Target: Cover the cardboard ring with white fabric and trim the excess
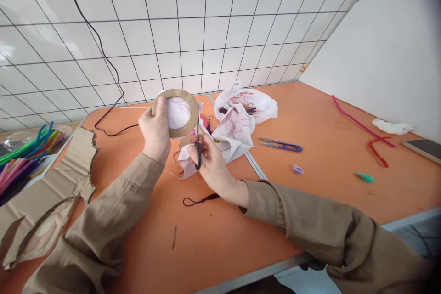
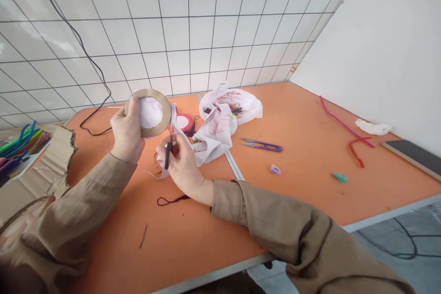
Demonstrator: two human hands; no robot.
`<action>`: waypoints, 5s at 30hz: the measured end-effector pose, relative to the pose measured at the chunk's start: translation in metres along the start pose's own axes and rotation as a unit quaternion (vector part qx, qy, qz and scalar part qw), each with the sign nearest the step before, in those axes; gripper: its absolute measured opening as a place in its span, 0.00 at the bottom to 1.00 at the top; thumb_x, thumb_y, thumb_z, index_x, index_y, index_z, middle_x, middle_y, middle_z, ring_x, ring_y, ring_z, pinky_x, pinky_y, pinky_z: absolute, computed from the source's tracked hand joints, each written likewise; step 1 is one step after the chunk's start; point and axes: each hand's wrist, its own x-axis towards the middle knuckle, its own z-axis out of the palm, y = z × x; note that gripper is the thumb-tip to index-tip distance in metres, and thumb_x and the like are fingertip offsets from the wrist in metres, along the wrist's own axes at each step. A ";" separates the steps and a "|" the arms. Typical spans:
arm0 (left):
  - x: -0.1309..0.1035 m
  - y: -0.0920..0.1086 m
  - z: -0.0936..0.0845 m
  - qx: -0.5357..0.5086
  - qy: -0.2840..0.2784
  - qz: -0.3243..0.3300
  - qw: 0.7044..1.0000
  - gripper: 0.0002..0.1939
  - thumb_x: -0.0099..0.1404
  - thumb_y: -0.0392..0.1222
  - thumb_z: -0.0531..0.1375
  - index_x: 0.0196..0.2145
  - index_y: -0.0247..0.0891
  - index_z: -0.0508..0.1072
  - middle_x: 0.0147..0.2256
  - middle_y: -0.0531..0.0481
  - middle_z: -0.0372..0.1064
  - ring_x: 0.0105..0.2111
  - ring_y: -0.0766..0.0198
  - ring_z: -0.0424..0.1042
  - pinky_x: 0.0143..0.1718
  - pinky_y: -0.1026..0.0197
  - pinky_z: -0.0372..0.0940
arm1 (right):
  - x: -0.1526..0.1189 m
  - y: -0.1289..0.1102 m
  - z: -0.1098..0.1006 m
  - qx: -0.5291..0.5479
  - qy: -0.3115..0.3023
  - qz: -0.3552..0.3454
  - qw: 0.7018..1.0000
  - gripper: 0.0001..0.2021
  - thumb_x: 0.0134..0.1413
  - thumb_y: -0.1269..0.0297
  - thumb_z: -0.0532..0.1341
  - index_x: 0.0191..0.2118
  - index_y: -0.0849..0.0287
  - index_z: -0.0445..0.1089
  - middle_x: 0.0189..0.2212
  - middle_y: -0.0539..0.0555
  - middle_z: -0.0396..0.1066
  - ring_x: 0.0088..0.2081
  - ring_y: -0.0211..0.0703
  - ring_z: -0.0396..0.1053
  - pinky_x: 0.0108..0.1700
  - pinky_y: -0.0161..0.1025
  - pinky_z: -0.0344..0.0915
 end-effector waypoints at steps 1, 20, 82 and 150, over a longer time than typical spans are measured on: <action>0.000 -0.001 0.000 -0.003 -0.002 -0.003 1.000 0.19 0.58 0.54 0.65 0.20 0.39 0.66 0.22 0.55 0.60 0.24 0.68 0.61 0.26 0.64 0.58 | 0.000 0.000 0.000 0.001 0.002 0.000 1.000 0.19 0.46 0.52 0.68 0.33 0.54 0.58 0.19 0.40 0.58 0.20 0.31 0.61 0.22 0.32 0.61; 0.001 -0.011 -0.001 -0.007 -0.011 -0.009 1.000 0.23 0.55 0.58 0.65 0.20 0.40 0.61 0.22 0.57 0.56 0.22 0.69 0.57 0.24 0.64 0.55 | -0.001 -0.002 -0.007 -0.034 -0.004 -0.010 0.999 0.13 0.53 0.57 0.63 0.34 0.55 0.58 0.23 0.43 0.60 0.23 0.33 0.61 0.25 0.33 0.61; -0.007 -0.002 0.002 -0.013 -0.028 -0.035 0.999 0.20 0.55 0.57 0.66 0.23 0.37 0.69 0.23 0.53 0.64 0.25 0.66 0.65 0.26 0.63 0.60 | 0.003 0.009 -0.014 -0.086 0.018 -0.090 0.992 0.11 0.53 0.59 0.64 0.35 0.55 0.61 0.28 0.46 0.57 0.28 0.34 0.56 0.31 0.36 0.58; -0.007 0.007 -0.001 -0.031 -0.048 -0.096 0.994 0.24 0.49 0.62 0.69 0.24 0.37 0.70 0.24 0.52 0.66 0.24 0.66 0.65 0.26 0.62 0.60 | -0.002 -0.006 -0.014 -0.124 0.016 -0.112 0.986 0.13 0.53 0.54 0.65 0.35 0.54 0.62 0.31 0.48 0.58 0.31 0.38 0.56 0.36 0.39 0.59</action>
